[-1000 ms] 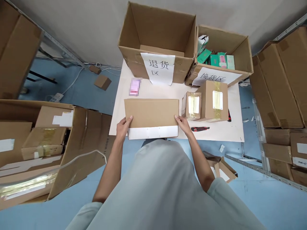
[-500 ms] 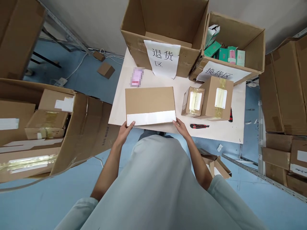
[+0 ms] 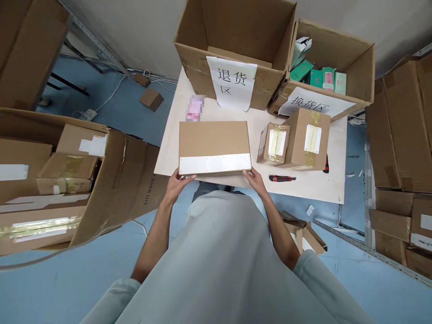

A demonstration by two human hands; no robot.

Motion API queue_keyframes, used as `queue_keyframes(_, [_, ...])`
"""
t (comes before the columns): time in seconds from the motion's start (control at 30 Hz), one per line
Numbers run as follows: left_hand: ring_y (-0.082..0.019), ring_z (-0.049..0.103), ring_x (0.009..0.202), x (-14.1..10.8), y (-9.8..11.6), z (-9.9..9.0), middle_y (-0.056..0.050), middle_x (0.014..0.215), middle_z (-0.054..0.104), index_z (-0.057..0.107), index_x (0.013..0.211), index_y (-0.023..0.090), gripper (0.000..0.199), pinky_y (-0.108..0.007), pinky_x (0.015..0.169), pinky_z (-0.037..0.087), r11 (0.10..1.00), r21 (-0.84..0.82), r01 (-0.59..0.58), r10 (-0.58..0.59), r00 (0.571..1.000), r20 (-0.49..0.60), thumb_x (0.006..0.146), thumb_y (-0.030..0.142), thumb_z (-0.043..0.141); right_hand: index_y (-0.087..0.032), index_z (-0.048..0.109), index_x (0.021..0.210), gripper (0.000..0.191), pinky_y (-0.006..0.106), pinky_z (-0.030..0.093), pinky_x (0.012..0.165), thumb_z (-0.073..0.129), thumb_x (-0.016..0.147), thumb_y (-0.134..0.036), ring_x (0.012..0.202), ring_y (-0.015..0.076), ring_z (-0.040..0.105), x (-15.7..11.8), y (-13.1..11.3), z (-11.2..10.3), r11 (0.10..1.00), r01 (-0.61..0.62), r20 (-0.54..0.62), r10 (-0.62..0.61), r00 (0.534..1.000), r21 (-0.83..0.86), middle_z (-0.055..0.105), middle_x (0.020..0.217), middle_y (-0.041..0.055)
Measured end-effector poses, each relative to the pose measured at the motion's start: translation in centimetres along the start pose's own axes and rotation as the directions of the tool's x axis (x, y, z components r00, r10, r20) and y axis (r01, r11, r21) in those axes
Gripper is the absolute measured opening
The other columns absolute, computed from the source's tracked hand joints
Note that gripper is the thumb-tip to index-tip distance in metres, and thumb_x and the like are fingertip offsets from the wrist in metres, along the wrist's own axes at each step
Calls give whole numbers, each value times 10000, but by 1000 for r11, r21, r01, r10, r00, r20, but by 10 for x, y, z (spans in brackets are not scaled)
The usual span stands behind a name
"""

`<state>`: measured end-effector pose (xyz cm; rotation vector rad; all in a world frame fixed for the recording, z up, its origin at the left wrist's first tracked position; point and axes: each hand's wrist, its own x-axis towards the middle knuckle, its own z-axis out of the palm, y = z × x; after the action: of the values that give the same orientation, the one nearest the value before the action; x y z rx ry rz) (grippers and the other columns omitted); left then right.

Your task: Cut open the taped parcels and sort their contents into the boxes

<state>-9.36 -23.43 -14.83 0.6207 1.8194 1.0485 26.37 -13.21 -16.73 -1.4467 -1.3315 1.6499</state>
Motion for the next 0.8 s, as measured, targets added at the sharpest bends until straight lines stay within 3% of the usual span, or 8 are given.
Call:
queue_keyframes(0.13, [-388, 631, 1540, 6, 13, -3, -189, 1584, 708, 735, 1425, 187, 912, -550, 1349, 465, 989, -67, -129, 125, 990, -61, 659, 587, 1025, -328, 600, 1704, 936, 584, 430, 1392, 767, 926, -822, 1628, 341, 554, 1, -24, -2, 998, 69, -34, -69, 997, -8, 667, 1683, 35])
queue_keyframes(0.23, [-377, 623, 1549, 13, 37, -7, -174, 1614, 692, 729, 1480, 202, 937, -530, 1340, 483, 970, -82, -231, 220, 968, -120, 693, 622, 1013, -302, 619, 1693, 943, 585, 408, 1409, 785, 923, -820, 1663, 351, 516, 2, -51, -8, 990, 139, -90, -141, 986, -24, 606, 1741, 52])
queue_keyframes(0.43, [-370, 668, 1492, 28, 83, -16, -139, 1575, 725, 766, 1463, 201, 713, -511, 1311, 514, 923, -27, -384, 371, 906, -204, 903, 630, 868, -295, 720, 1598, 755, 563, 396, 1412, 769, 993, -744, 1618, 346, 564, 10, -100, -20, 948, 299, -143, -313, 939, -112, 653, 1692, 67])
queue_keyframes(0.63, [-382, 699, 1439, 41, 71, -15, -135, 1516, 760, 750, 1484, 208, 675, -530, 1299, 522, 972, 41, -229, 233, 958, -169, 883, 483, 886, -275, 791, 1482, 716, 587, 502, 1327, 784, 959, -765, 1487, 361, 660, 13, -90, -5, 958, 226, -122, -249, 961, -178, 740, 1555, 125])
queue_keyframes(0.8, [-375, 636, 1537, 35, 57, -21, -150, 1640, 674, 687, 1573, 234, 763, -490, 1302, 528, 966, -5, -257, 253, 955, -156, 927, 595, 872, -226, 743, 1513, 827, 599, 511, 1322, 780, 929, -811, 1496, 382, 657, 14, -72, -1, 977, 168, -223, -193, 955, -128, 690, 1602, 185])
